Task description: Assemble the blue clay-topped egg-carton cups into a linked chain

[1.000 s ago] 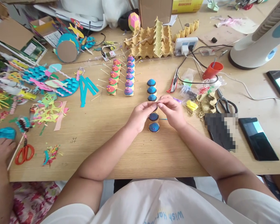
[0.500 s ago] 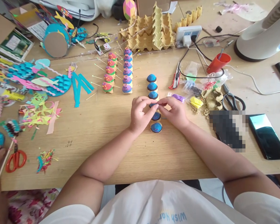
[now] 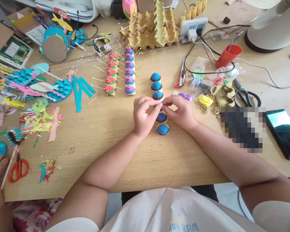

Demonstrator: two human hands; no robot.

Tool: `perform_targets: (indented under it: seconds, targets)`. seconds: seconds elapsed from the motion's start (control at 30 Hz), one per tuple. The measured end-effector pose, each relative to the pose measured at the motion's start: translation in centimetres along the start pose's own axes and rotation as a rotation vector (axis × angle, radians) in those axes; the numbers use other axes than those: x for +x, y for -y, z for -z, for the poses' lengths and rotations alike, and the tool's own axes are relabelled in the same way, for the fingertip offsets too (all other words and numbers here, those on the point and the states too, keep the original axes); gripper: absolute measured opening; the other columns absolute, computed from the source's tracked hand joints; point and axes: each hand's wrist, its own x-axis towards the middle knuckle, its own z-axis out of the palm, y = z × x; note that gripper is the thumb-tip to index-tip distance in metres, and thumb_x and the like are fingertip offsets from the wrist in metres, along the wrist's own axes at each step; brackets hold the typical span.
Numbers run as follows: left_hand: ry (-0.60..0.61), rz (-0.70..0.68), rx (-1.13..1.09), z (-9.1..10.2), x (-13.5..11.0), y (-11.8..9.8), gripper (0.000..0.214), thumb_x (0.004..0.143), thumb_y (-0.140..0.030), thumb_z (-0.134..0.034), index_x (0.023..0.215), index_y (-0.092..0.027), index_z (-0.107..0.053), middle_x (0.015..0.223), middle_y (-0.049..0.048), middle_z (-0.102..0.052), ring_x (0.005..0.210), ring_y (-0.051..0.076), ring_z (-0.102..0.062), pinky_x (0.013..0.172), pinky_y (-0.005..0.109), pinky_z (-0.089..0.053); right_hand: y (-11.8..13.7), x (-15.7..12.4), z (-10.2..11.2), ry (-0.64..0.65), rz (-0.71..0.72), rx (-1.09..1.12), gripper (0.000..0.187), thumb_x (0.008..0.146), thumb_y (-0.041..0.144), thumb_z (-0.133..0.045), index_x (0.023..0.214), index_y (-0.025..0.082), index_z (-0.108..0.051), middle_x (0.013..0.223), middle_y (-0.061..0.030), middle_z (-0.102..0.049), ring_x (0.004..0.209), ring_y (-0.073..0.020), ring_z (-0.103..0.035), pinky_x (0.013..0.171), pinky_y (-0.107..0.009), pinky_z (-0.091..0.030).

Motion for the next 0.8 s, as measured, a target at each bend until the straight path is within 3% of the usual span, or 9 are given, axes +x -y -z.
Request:
perform_targets:
  seconds: [0.2,0.43,0.8]
  targets:
    - [-0.002,0.092,-0.002,-0.09,-0.10,0.34,0.030,0.104,-0.050,-0.064,0.095,-0.025,-0.078,0.097,0.0036,-0.076,0.101,0.019,-0.070,0.099,0.038,-0.055,0.23,0.03,0.11,0.005,-0.051,0.091,0.004,0.094,0.025,-0.072,0.093,0.023,-0.075,0.086,-0.0027,-0.078,0.076,-0.0168,-0.068,0.075,-0.033,-0.057]
    - [0.053,0.010,0.032,0.16,0.11,0.41,0.029,0.105,-0.050,-0.062,0.110,-0.027,-0.077,0.107,0.0046,-0.077,0.108,0.019,-0.070,0.102,0.037,-0.054,0.07,0.19,0.47,0.032,-0.073,0.109,0.008,0.096,0.028,-0.071,0.096,0.022,-0.077,0.088,-0.0041,-0.080,0.076,-0.0174,-0.070,0.076,-0.034,-0.058]
    - [0.050,0.006,0.024,0.18,0.18,0.43,0.028,0.102,-0.052,-0.067,0.100,-0.027,-0.079,0.100,0.0034,-0.075,0.104,0.019,-0.068,0.102,0.038,-0.054,0.00,0.30,0.52,0.012,-0.069,0.083,0.012,0.096,0.029,-0.071,0.094,0.022,-0.080,0.082,-0.0039,-0.080,0.072,-0.0168,-0.070,0.069,-0.032,-0.056]
